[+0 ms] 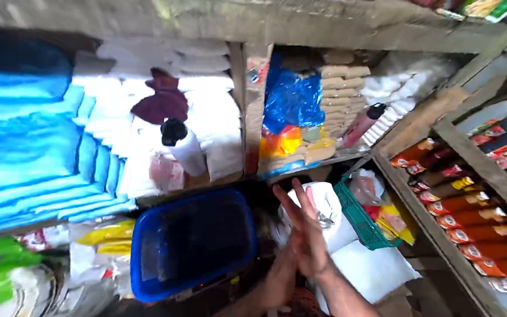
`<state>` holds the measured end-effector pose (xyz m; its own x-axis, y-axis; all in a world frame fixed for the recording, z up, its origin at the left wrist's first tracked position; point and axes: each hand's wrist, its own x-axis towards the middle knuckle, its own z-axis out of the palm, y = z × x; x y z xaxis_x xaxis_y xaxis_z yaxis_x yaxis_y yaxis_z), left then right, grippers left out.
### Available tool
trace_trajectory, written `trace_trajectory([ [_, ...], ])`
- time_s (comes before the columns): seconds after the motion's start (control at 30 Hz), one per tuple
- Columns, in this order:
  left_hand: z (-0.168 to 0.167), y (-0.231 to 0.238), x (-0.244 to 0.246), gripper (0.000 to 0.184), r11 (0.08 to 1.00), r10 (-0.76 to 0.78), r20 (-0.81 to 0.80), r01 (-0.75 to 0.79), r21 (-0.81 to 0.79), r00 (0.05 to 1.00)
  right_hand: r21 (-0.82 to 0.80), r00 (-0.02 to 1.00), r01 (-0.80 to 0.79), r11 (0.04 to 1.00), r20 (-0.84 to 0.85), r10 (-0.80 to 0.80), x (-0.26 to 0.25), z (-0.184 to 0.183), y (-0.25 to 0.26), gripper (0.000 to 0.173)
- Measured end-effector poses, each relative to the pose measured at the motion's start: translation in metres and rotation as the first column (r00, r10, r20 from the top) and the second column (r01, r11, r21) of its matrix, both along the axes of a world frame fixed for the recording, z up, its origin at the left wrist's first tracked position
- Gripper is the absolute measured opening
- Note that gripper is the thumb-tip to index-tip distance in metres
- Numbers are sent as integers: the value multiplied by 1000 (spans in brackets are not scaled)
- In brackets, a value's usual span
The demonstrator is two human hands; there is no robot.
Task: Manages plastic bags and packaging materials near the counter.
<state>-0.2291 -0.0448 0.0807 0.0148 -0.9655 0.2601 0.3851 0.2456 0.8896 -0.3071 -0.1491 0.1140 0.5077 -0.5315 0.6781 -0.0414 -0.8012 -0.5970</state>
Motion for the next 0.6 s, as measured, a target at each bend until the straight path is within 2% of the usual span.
trace_trajectory([
  [0.03,3,-20,0,60,997,-18,145,28,-71,989,13,998,50,999,43,-51,-14,5,-22,63],
  [0.07,11,-44,2,49,992,27,277,10,-129,960,78,993,92,993,72,-98,-29,9,-44,58],
  [0.13,32,-98,16,26,973,205,528,-111,-204,824,184,984,161,970,52,-173,-63,10,-86,48],
  [0.17,44,-127,27,22,954,296,661,-173,-247,690,211,977,191,959,49,-205,-79,7,-103,44],
  [0.23,65,-187,49,22,893,443,828,-255,-372,344,247,971,213,945,56,-233,-103,-1,-127,42],
  [0.3,74,-244,67,21,835,515,857,-241,-494,29,277,976,194,941,38,-212,-117,-7,-139,40],
  [0.37,72,-292,79,21,795,544,815,-187,-577,-200,340,982,190,921,-51,-183,-124,-11,-146,35],
  [0.43,62,-339,90,33,803,479,752,-121,-584,-453,393,981,163,905,-162,-106,-131,-16,-158,30],
  [0.5,50,-368,98,45,857,350,713,-99,-506,-608,404,983,71,912,-183,5,-141,-24,-175,28],
  [0.6,49,-380,100,46,899,279,666,-57,-435,-692,384,986,-21,923,-147,83,-162,-39,-202,27],
])
